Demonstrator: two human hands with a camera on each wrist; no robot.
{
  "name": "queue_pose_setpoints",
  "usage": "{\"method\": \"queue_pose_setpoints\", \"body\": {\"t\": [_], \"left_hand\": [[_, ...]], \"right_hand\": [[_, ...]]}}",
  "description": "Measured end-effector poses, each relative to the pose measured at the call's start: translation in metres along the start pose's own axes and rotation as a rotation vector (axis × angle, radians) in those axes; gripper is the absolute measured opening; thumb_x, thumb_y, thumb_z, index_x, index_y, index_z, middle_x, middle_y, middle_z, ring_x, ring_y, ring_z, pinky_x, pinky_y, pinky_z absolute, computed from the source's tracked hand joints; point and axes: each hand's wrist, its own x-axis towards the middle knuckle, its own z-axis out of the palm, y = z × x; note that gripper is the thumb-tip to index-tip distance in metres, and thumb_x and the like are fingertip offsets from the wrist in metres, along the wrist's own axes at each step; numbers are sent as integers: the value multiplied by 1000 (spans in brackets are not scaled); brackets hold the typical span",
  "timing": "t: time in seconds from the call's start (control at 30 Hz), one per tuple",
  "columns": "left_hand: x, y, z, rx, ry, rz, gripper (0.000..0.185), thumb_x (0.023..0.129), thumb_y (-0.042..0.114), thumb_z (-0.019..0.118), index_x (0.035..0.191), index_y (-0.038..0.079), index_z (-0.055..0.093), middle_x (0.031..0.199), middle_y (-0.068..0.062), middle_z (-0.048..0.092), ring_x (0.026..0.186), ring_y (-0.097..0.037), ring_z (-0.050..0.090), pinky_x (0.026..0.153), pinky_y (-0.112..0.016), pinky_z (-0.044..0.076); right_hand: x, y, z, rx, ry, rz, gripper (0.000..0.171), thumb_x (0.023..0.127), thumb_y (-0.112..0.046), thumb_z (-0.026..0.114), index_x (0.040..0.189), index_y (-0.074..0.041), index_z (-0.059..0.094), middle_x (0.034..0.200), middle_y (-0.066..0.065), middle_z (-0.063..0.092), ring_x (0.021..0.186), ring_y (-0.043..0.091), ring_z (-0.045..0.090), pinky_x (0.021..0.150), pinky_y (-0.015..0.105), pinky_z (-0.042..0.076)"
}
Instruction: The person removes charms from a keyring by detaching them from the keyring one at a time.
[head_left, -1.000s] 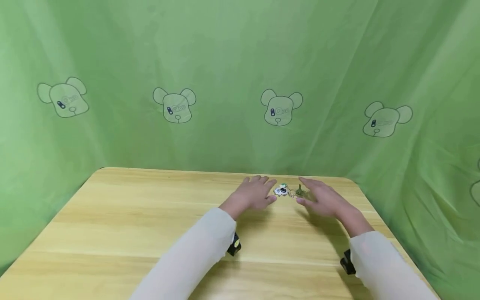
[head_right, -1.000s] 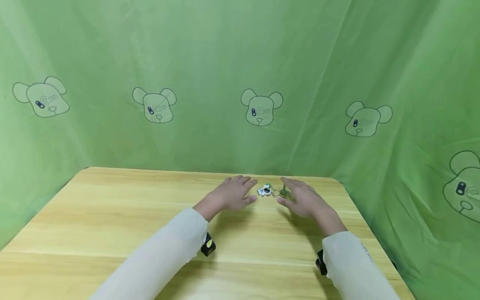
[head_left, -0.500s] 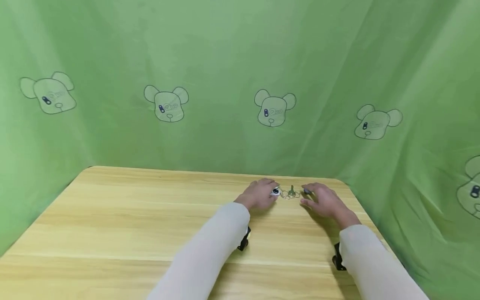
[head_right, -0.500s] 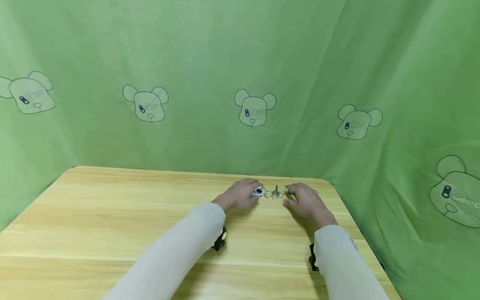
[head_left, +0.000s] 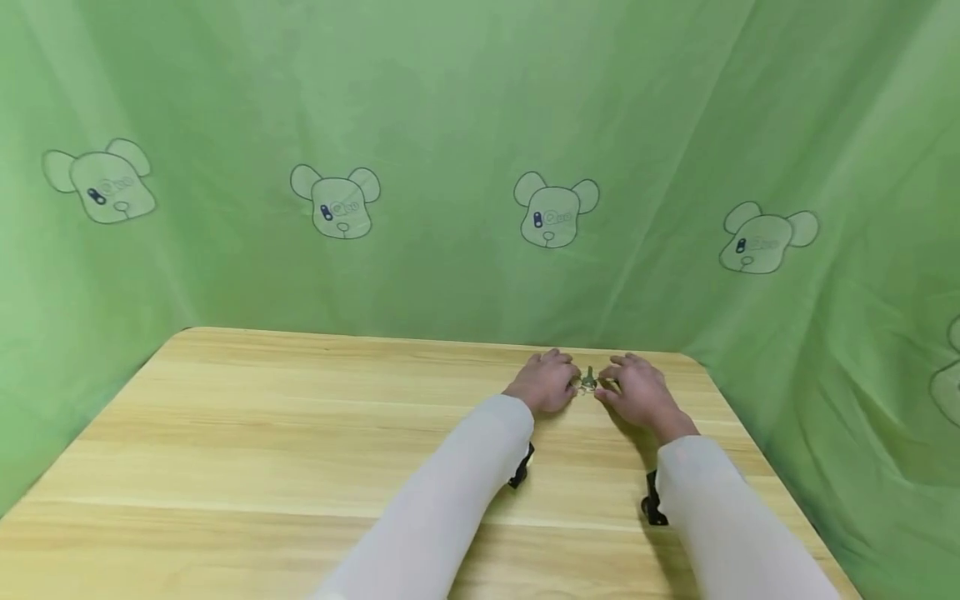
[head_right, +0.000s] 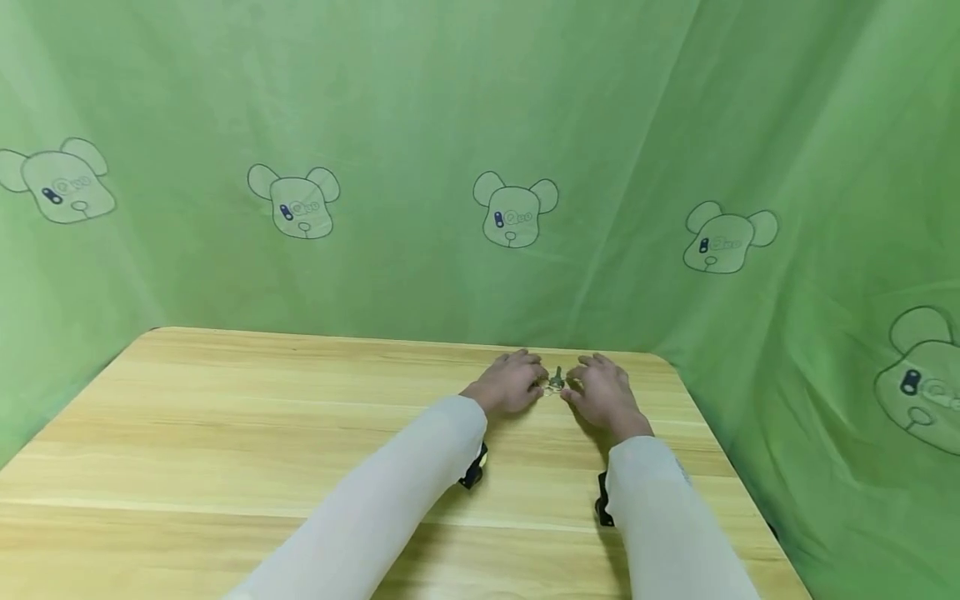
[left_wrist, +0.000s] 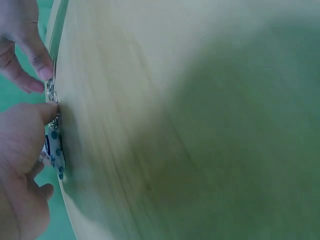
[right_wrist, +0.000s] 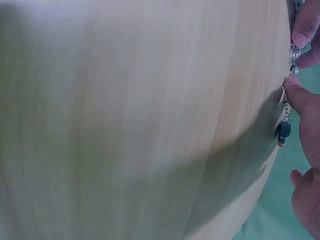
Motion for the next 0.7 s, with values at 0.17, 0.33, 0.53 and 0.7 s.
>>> {"method": "queue_pose_setpoints", "body": {"t": [0.17, 0.33, 0.53, 0.7], "left_hand": [[1, -2, 0, -24, -8, -19, 36, 106, 39, 54, 139, 29, 63, 152, 7, 50, 147, -18, 37, 121, -43, 31], [4, -1, -3, -18, 3, -11, 28, 105, 37, 56, 129, 27, 69, 141, 8, 58, 140, -14, 44, 117, -39, 37], [6, 2, -6, -71, 31, -23, 19, 102, 35, 64, 114, 20, 67, 118, 7, 63, 119, -11, 56, 104, -32, 46], [4, 4, -8, -157, 63, -42, 16, 100, 35, 67, 103, 20, 65, 102, 9, 63, 100, -8, 59, 91, -26, 49]], "right_hand": [[1, -2, 6, 33, 3, 12, 27, 99, -25, 67, 118, -6, 75, 148, 32, 47, 142, 57, 29, 105, 79, 27], [3, -3, 5, 45, 20, 8, 20, 98, -20, 69, 111, -7, 76, 145, 31, 51, 140, 56, 33, 104, 79, 30], [6, -5, 4, 32, 45, -4, 22, 101, -17, 63, 113, -2, 73, 141, 27, 56, 137, 53, 39, 102, 76, 34], [9, -6, 5, 77, 75, 13, 19, 103, -16, 60, 101, -3, 74, 136, 26, 61, 131, 53, 45, 100, 73, 36]]}}
